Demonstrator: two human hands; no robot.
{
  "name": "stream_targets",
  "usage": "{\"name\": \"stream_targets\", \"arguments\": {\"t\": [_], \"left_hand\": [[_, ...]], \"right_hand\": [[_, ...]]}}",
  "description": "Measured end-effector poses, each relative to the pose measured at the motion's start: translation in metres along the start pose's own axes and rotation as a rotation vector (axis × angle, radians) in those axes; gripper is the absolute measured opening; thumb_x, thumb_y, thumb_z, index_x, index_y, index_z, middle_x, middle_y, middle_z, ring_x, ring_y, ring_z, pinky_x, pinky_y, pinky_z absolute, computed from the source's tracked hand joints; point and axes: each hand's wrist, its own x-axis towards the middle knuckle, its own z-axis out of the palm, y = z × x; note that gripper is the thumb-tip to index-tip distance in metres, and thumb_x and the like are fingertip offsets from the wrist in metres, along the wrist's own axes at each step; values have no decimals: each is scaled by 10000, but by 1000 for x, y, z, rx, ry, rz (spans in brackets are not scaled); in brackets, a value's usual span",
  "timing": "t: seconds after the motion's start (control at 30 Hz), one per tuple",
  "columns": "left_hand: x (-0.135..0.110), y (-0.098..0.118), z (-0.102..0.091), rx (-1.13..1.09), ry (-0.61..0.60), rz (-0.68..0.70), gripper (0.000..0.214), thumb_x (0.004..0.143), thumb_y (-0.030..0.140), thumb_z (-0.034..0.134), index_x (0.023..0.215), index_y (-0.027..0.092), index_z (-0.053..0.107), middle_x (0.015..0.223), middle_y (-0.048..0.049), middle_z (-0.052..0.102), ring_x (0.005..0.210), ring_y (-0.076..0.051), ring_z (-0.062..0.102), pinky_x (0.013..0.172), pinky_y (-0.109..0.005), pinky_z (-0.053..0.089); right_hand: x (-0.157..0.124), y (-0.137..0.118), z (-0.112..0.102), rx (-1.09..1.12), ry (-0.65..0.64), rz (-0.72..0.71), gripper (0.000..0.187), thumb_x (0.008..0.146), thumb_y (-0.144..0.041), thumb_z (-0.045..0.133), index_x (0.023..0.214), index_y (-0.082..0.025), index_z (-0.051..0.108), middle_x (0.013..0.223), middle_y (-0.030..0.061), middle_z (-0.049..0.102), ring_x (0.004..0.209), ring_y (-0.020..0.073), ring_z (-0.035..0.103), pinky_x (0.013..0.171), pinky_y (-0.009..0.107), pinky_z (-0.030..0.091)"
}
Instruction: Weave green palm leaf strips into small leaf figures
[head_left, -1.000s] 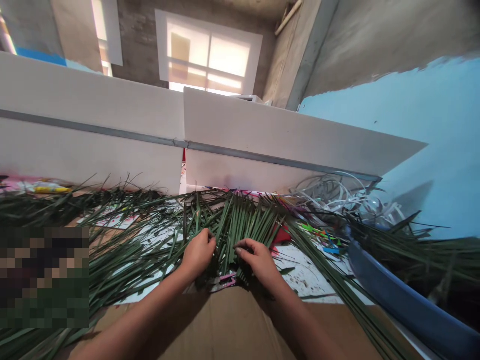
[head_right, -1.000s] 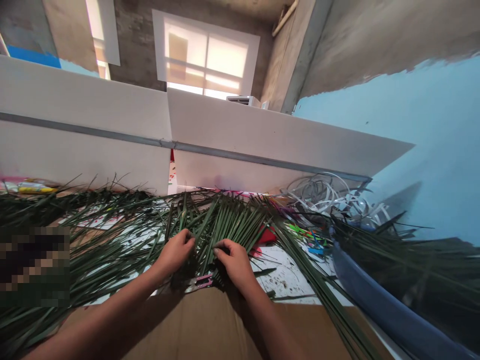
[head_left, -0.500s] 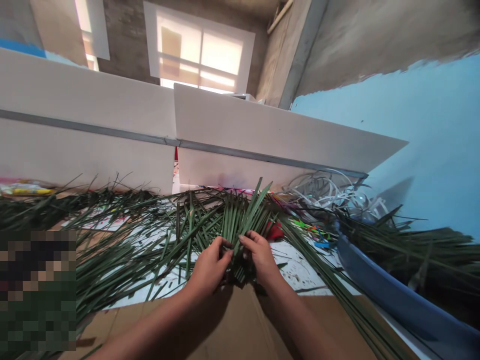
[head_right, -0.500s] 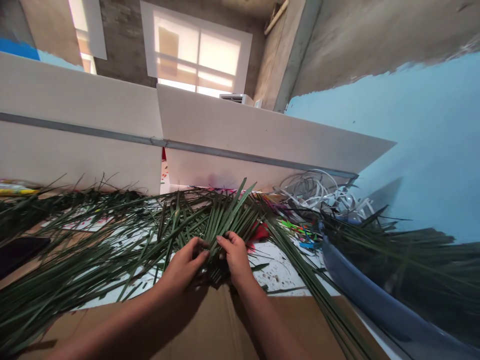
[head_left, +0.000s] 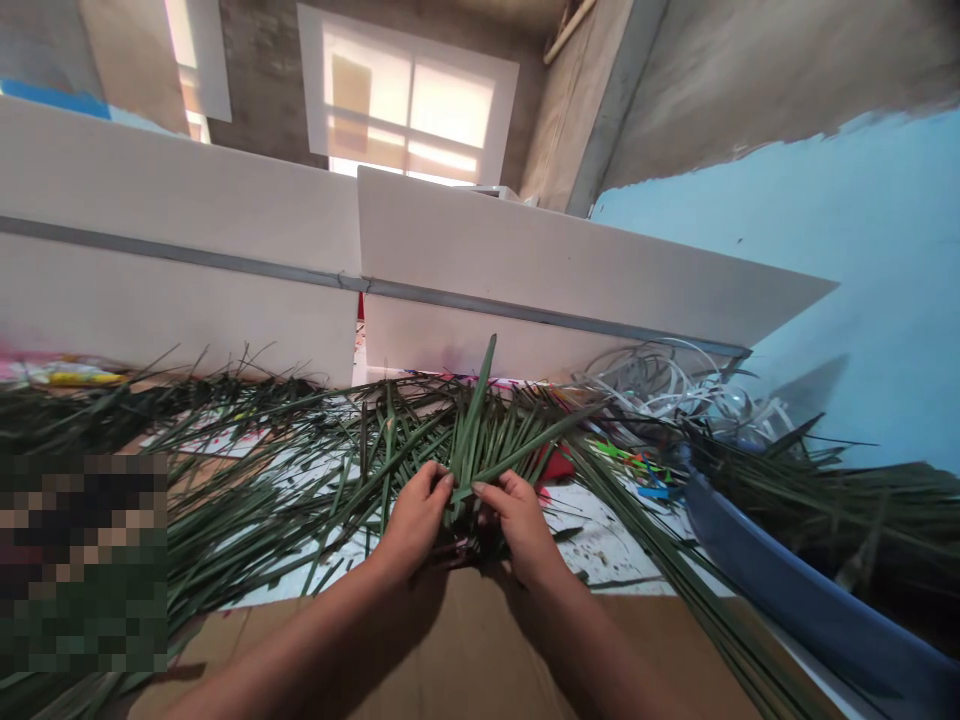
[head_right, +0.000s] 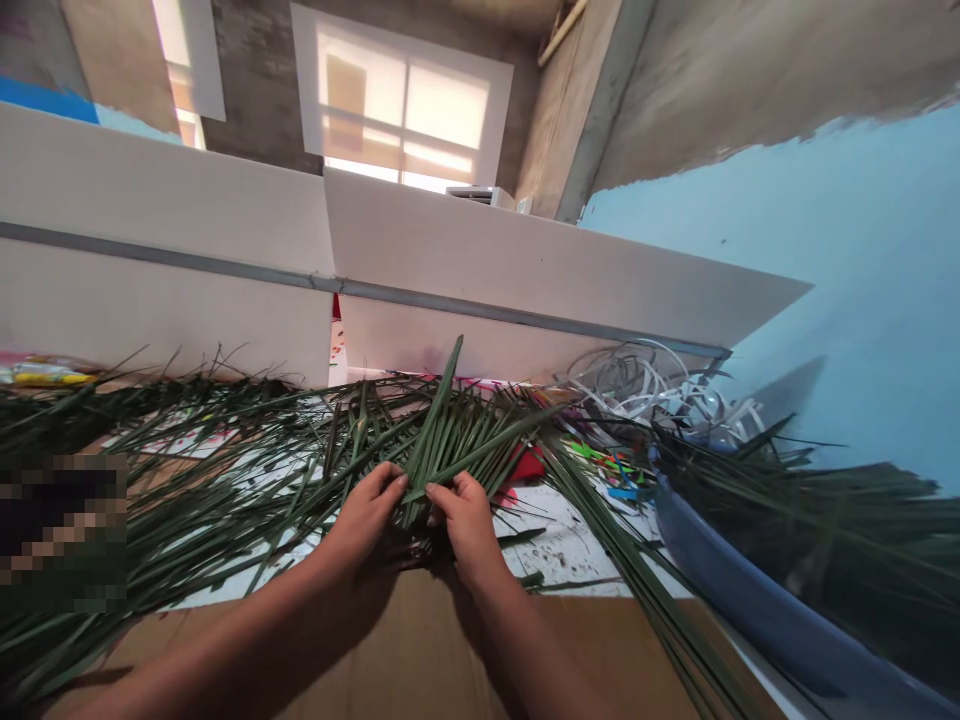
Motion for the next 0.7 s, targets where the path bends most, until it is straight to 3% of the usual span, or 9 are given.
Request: {"name": "stream_targets", "arguments": {"t": [0.23, 0.7], "left_hand": [[-3, 3, 0, -140, -26, -34, 240, 734, 452, 643, 708, 222, 579, 680, 19, 592, 681, -192, 568, 650, -283, 451], [2, 6, 0, -218, 126, -61, 224, 697, 411, 685, 742, 201, 620, 692, 13, 633, 674, -187, 591, 659, -298, 463]], "right_hand": [[-3, 4, 5, -9, -29, 8, 419, 642, -548, 816, 640, -211, 567, 580, -45, 525, 506, 116, 442, 471, 237, 351], [-3, 7, 4, -66, 61, -38, 374, 725, -568, 688, 670, -233, 530, 622, -40, 541, 511, 129, 456, 484, 253, 375]]}}
